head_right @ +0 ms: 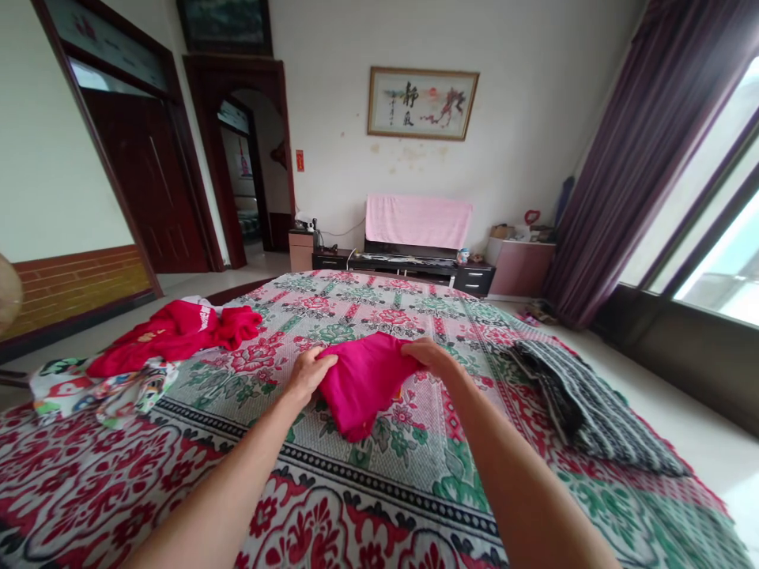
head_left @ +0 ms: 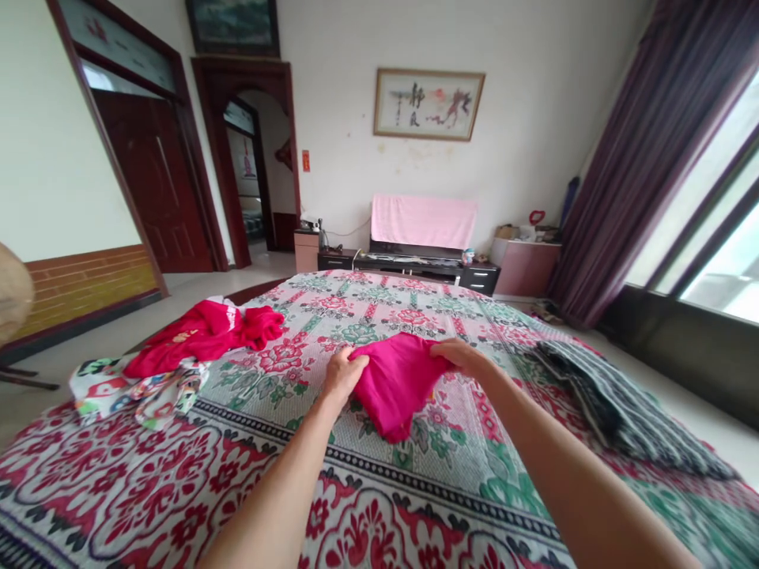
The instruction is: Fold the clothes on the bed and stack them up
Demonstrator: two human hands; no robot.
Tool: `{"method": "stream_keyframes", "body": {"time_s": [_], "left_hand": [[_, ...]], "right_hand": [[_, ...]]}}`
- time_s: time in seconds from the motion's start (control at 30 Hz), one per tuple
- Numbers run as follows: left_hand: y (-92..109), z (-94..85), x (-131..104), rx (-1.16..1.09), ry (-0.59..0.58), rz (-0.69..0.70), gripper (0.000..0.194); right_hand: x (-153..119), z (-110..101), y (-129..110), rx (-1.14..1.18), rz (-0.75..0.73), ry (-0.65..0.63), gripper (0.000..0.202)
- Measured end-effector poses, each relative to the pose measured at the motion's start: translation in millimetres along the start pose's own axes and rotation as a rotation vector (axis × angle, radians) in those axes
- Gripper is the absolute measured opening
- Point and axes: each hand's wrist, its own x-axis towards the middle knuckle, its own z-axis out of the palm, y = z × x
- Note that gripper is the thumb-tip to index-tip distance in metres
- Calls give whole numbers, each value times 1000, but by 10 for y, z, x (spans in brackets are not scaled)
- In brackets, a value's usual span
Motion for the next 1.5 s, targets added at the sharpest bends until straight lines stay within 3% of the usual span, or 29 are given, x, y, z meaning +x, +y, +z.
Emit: {"method": "stream_keyframes", "body": {"time_s": [0.17, 0.3, 0.4, 0.5, 0.6, 0.67, 0.77, 0.87, 0.93, 1.07, 1.13, 1.2, 1.37, 1.5], "left_hand": [[-57, -20, 50, -408, -27, -169, 25], [0, -3, 24, -589, -52, -281, 42], [76, -107, -24, -514, -242, -356, 71], [157, -322, -76, -325, -472, -350, 91], [217, -517, -116, -225, -655, -312, 95], [235, -583, -131, -193, -719, -275, 94], [235, -580, -134, -118, -774, -210, 77], [215, -491, -112, -38, -734, -128, 43], [189, -401, -80, -49, -629, -66, 30], [102, -209, 0, -121, -286, 32, 30], [58, -152, 24, -115, -198, 60, 30], [33, -148, 26, -102, -239, 54, 31], [76, -328, -10, -131, -501, -54, 44], [126, -423, -38, -15, -554, -38, 49]], "right_hand": [[-423, -105, 98, 363, 79, -111, 11], [-652, -162, 285, 408, 76, -101, 16], [-748, -155, 412, 255, 44, 9, 16], [-803, -118, 435, 136, -53, 95, 19], [-810, -84, 389, 23, -135, 177, 34], [-783, -71, 360, -38, -148, 221, 43], [-704, -59, 341, -117, -147, 257, 44], [-622, -37, 337, -167, -124, 261, 45], [-585, -10, 340, -110, -106, 211, 48], [-572, 44, 368, 118, -104, 128, 50], [-587, 52, 384, 176, -113, 142, 53], [-609, 47, 399, 179, -119, 150, 55], [-657, 26, 420, 195, -125, 76, 44], [-691, 34, 406, 229, -109, 64, 48]]}}
